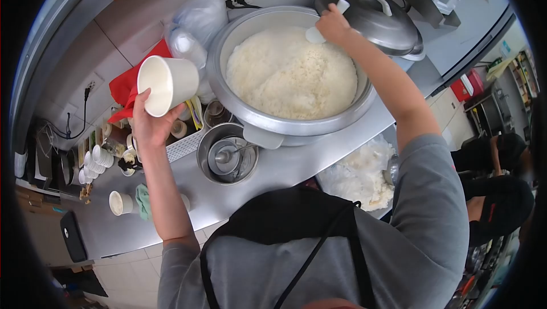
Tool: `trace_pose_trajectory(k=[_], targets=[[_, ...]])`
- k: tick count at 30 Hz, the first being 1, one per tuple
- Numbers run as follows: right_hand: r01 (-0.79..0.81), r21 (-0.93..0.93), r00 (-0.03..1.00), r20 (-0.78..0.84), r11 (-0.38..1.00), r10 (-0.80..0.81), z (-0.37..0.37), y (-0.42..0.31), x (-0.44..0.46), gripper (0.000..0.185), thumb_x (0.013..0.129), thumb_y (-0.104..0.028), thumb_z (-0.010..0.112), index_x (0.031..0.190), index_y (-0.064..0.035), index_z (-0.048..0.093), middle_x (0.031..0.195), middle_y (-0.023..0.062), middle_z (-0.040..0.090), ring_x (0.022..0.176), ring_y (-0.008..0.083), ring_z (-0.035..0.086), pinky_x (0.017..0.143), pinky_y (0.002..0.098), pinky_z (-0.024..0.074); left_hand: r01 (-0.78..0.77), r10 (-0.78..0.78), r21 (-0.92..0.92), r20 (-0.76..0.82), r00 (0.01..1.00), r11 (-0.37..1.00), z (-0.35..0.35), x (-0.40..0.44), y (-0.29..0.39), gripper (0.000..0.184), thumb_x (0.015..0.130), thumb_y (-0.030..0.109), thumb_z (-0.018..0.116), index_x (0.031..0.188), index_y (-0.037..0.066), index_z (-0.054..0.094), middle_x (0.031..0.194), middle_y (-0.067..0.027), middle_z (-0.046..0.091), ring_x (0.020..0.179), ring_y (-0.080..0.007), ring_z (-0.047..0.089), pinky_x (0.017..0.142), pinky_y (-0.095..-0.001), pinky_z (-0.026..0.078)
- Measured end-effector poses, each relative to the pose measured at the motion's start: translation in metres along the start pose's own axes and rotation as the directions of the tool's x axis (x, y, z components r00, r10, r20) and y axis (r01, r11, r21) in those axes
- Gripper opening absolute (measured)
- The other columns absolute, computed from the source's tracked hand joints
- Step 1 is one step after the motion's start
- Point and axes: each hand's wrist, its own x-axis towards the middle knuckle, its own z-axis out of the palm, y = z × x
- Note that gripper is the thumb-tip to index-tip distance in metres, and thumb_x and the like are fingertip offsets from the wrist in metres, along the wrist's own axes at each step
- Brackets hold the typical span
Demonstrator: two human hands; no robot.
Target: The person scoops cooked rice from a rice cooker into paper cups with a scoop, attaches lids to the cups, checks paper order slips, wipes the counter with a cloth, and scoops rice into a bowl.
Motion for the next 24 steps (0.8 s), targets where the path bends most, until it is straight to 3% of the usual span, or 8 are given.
trace_pose_trajectory(k=[2, 3, 5, 9, 11, 18, 20, 24], targets=[[0.116, 0.026, 0.987, 0.109, 0.993, -0.118, -0.001, -0.009, 0.009, 0.008, 0.067, -0.016, 0.058, 0.070, -0.0128, 0.065, 0.071, 0.0018, 0.062, 0.077, 0.0135, 0.053, 0.080, 0.0333, 0.0277, 0.028, -0.021, -0.070, 0.091, 0.996, 0.997, 0.007, 0.006, 0.001, 0.051, 0.080, 0.026, 0.050, 0.123, 0.003, 0.037, 0.122, -0.0167, 0.043, 0.110, -0.0336, 0.046, 0.085, -0.0489, 0.046], [0.172, 0.016, 0.974, 0.148, 0.985, -0.172, 0.007, -0.005, -0.004, 0.008, 0.067, -0.016, 0.058, 0.070, -0.0128, 0.065, 0.071, 0.0018, 0.062, 0.077, 0.0135, 0.053, 0.080, 0.0333, 0.0277, 0.053, -0.045, -0.127, 0.061, 0.997, 0.991, 0.014, 0.004, -0.027, 0.051, 0.080, 0.026, 0.050, 0.123, 0.003, 0.037, 0.122, -0.0167, 0.043, 0.110, -0.0336, 0.046, 0.085, -0.0489, 0.046], [0.226, 0.183, 0.950, 0.175, 0.957, -0.258, 0.006, -0.011, -0.006, 0.013, 0.070, -0.013, 0.054, 0.068, -0.0109, 0.066, 0.069, 0.0078, 0.063, 0.072, 0.0215, 0.058, 0.091, 0.0401, 0.0265, 0.059, -0.047, -0.196, 0.064, 0.997, 0.979, 0.023, 0.009, -0.026, 0.051, 0.080, 0.025, 0.049, 0.123, 0.001, 0.036, 0.121, -0.0169, 0.044, 0.108, -0.0343, 0.047, 0.086, -0.0502, 0.045], [0.227, 0.120, 0.960, 0.138, 0.967, -0.242, -0.002, -0.019, -0.017, 0.013, 0.070, -0.014, 0.053, 0.070, -0.0112, 0.066, 0.071, 0.0077, 0.063, 0.073, 0.0205, 0.058, 0.090, 0.0401, 0.0273, 0.114, -0.075, -0.271, 0.151, 0.986, 0.956, 0.035, 0.025, -0.029, 0.053, 0.079, 0.024, 0.049, 0.123, -0.001, 0.033, 0.125, -0.0184, 0.038, 0.115, -0.0352, 0.039, 0.093, -0.0528, 0.038], [0.224, 0.233, 0.956, 0.137, 0.946, -0.260, 0.003, -0.023, -0.023, 0.006, 0.064, -0.013, 0.058, 0.068, -0.0135, 0.063, 0.067, -0.0002, 0.058, 0.078, 0.0144, 0.053, 0.079, 0.0334, 0.0284, 0.109, -0.071, -0.247, 0.160, 0.985, 0.963, 0.043, 0.032, -0.030, 0.053, 0.079, 0.024, 0.048, 0.124, -0.002, 0.032, 0.125, -0.0188, 0.036, 0.116, -0.0355, 0.037, 0.094, -0.0530, 0.036], [0.350, 0.379, 0.922, 0.024, 0.857, -0.387, -0.021, -0.047, -0.054, 0.005, 0.063, -0.011, 0.060, 0.067, -0.0135, 0.061, 0.064, -0.0003, 0.056, 0.078, 0.0136, 0.051, 0.079, 0.0340, 0.0289, 0.094, -0.069, -0.166, 0.149, 0.986, 0.982, 0.060, 0.046, -0.034, 0.053, 0.080, 0.023, 0.048, 0.122, -0.003, 0.032, 0.123, -0.0205, 0.037, 0.113, -0.0372, 0.038, 0.095, -0.0536, 0.035], [0.463, 0.505, 0.861, -0.061, 0.729, -0.504, -0.042, -0.057, -0.069, 0.001, 0.065, -0.013, 0.061, 0.065, -0.0136, 0.060, 0.063, 0.0007, 0.055, 0.076, 0.0148, 0.050, 0.079, 0.0343, 0.0285, 0.088, -0.063, -0.154, 0.158, 0.985, 0.984, 0.057, 0.046, -0.032, 0.052, 0.080, 0.023, 0.049, 0.122, -0.003, 0.033, 0.122, -0.0206, 0.038, 0.113, -0.0372, 0.039, 0.094, -0.0538, 0.035], [0.395, 0.592, 0.890, -0.057, 0.702, -0.453, -0.037, -0.051, -0.078, 0.003, 0.069, -0.016, 0.061, 0.068, -0.0138, 0.062, 0.062, 0.0022, 0.055, 0.075, 0.0159, 0.049, 0.079, 0.0348, 0.0274, 0.072, -0.058, -0.082, 0.169, 0.984, 0.994, 0.048, 0.041, -0.028, 0.050, 0.082, 0.026, 0.050, 0.120, -0.004, 0.036, 0.120, -0.0207, 0.040, 0.111, -0.0366, 0.042, 0.094, -0.0547, 0.035]])
